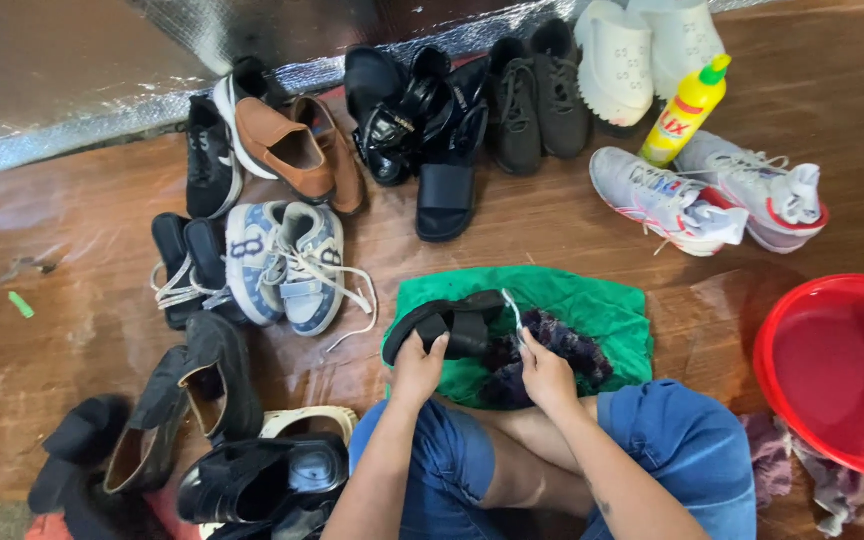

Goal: Cleaning black strappy sandals using a brush and a cloth in a shoe repair environment.

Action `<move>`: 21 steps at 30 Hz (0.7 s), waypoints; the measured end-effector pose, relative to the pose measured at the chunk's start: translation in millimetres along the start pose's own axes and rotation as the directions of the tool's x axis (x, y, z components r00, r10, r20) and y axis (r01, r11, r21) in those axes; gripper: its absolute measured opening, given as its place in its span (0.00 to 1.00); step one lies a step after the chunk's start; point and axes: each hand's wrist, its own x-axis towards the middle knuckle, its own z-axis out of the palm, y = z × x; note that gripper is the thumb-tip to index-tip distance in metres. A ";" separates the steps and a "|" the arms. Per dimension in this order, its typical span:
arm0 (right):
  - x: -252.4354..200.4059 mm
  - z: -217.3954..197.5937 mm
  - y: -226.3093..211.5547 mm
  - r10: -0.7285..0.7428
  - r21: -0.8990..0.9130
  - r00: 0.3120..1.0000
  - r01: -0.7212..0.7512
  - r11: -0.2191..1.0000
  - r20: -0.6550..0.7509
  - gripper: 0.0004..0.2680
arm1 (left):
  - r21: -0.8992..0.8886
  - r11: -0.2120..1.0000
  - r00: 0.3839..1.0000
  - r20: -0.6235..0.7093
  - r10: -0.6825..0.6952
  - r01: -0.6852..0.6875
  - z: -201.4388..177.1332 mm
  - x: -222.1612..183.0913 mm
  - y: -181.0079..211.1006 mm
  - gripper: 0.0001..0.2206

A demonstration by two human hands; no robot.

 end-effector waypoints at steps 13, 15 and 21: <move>-25.3 14.2 -3.2 -0.441 -0.083 0.890 0.434 0.897 -0.116 0.20 | -0.734 0.677 0.995 -0.017 -0.103 0.057 -66.3 -90.7 96.9 0.36; -7.5 6.3 14.3 -0.412 -0.082 0.900 0.404 0.911 -0.140 0.19 | -0.552 0.833 0.998 -0.026 -0.062 0.037 -63.6 -90.6 90.5 0.36; -37.8 -13.6 5.9 -0.322 -0.019 0.943 0.322 0.947 -0.078 0.16 | -0.205 0.978 0.998 -0.047 0.042 -0.051 -46.9 -65.6 57.6 0.28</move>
